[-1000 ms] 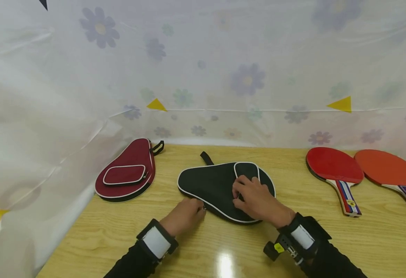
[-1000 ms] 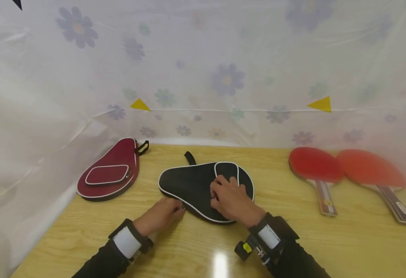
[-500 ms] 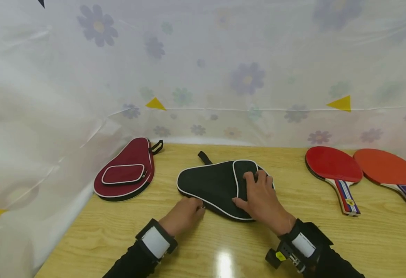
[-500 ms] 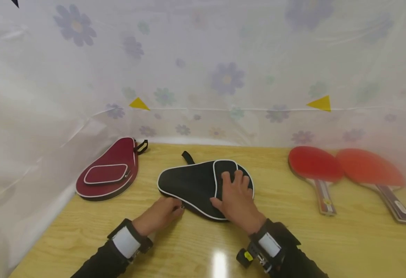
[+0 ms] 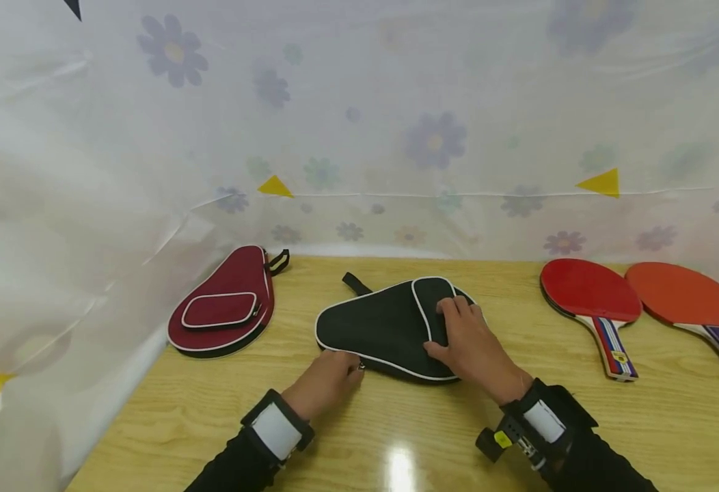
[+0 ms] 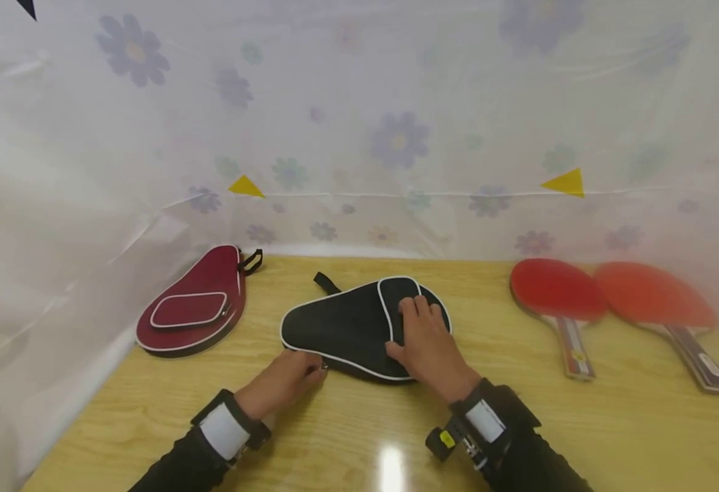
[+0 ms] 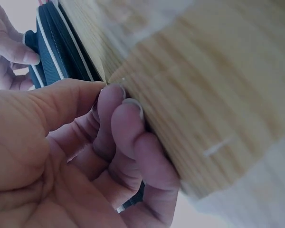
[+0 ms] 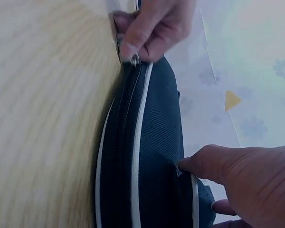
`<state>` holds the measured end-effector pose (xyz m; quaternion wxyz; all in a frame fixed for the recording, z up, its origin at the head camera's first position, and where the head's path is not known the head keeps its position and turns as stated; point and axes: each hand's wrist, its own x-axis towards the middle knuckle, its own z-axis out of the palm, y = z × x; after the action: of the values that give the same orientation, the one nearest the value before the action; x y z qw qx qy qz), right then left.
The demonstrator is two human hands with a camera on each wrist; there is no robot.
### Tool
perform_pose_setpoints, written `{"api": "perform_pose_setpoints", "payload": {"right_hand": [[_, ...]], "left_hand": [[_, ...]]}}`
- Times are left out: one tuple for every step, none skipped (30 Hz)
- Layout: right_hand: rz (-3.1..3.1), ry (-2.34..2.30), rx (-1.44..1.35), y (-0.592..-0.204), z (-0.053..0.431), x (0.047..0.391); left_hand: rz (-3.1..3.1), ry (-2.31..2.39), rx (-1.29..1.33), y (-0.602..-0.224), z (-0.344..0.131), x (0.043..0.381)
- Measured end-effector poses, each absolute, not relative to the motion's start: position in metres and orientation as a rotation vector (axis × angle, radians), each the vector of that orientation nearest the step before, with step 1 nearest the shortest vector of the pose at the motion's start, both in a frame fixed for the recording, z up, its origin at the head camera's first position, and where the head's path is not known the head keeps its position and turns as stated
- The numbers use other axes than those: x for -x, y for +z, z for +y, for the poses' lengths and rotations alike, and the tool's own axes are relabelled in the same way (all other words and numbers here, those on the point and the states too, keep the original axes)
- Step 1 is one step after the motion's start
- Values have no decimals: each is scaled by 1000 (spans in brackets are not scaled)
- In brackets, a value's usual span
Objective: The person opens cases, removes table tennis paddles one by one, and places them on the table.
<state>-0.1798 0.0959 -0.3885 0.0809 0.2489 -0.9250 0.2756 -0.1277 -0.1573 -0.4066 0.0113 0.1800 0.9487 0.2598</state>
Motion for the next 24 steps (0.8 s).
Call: {"api": "perform_pose_setpoints", "payload": {"right_hand": [[-2767, 824, -744, -388, 97, 181], [-2769, 814, -745, -388, 99, 182], [-2767, 806, -750, -388, 100, 183], [-2764, 792, -754, -388, 101, 185], [-2760, 776, -759, -389, 102, 185], [-2757, 762, -763, -389, 103, 186], [-2752, 746, -764, -389, 104, 187], [-2748, 733, -765, -389, 104, 188], [-2743, 724, -767, -389, 104, 188], [-2740, 716, -767, -390, 105, 189], [-2736, 712, -766, -390, 105, 189], [-2734, 706, -765, -390, 105, 190], [-2733, 704, -762, -390, 105, 191], [-2733, 699, -760, -390, 105, 192], [-2734, 696, -756, -390, 105, 192], [-2735, 693, -753, -389, 105, 193], [-2737, 691, -749, -389, 105, 194], [-2741, 686, -746, -389, 105, 195], [-2742, 684, -743, -389, 105, 196], [-2744, 679, -741, -389, 106, 197], [-2744, 674, -739, -389, 106, 198], [-2743, 668, -739, -389, 106, 200], [-2741, 662, -739, -389, 107, 201], [-2739, 657, -739, -388, 107, 202]], "left_hand": [[2959, 812, -561, -407, -157, 128], [2959, 815, -562, -406, -157, 127], [2958, 816, -560, -406, -157, 127], [2957, 817, -556, -406, -157, 127], [2959, 818, -554, -406, -157, 127], [2962, 819, -554, -406, -156, 127], [2966, 822, -553, -406, -156, 126], [2969, 824, -550, -406, -156, 126], [2971, 825, -544, -406, -156, 126], [2973, 827, -540, -406, -156, 126], [2971, 830, -533, -405, -156, 126], [2967, 833, -526, -405, -156, 125], [2964, 838, -523, -405, -156, 125], [2963, 840, -525, -405, -156, 125], [2962, 839, -531, -404, -156, 124], [2960, 839, -539, -404, -155, 124], [2958, 840, -547, -403, -155, 123], [2955, 840, -555, -402, -155, 123], [2953, 839, -564, -402, -155, 123], [2949, 837, -571, -402, -154, 123], [2942, 840, -575, -402, -154, 123], [2935, 844, -576, -402, -154, 123], [2929, 847, -580, -402, -154, 123], [2921, 849, -584, -402, -154, 123]]}}
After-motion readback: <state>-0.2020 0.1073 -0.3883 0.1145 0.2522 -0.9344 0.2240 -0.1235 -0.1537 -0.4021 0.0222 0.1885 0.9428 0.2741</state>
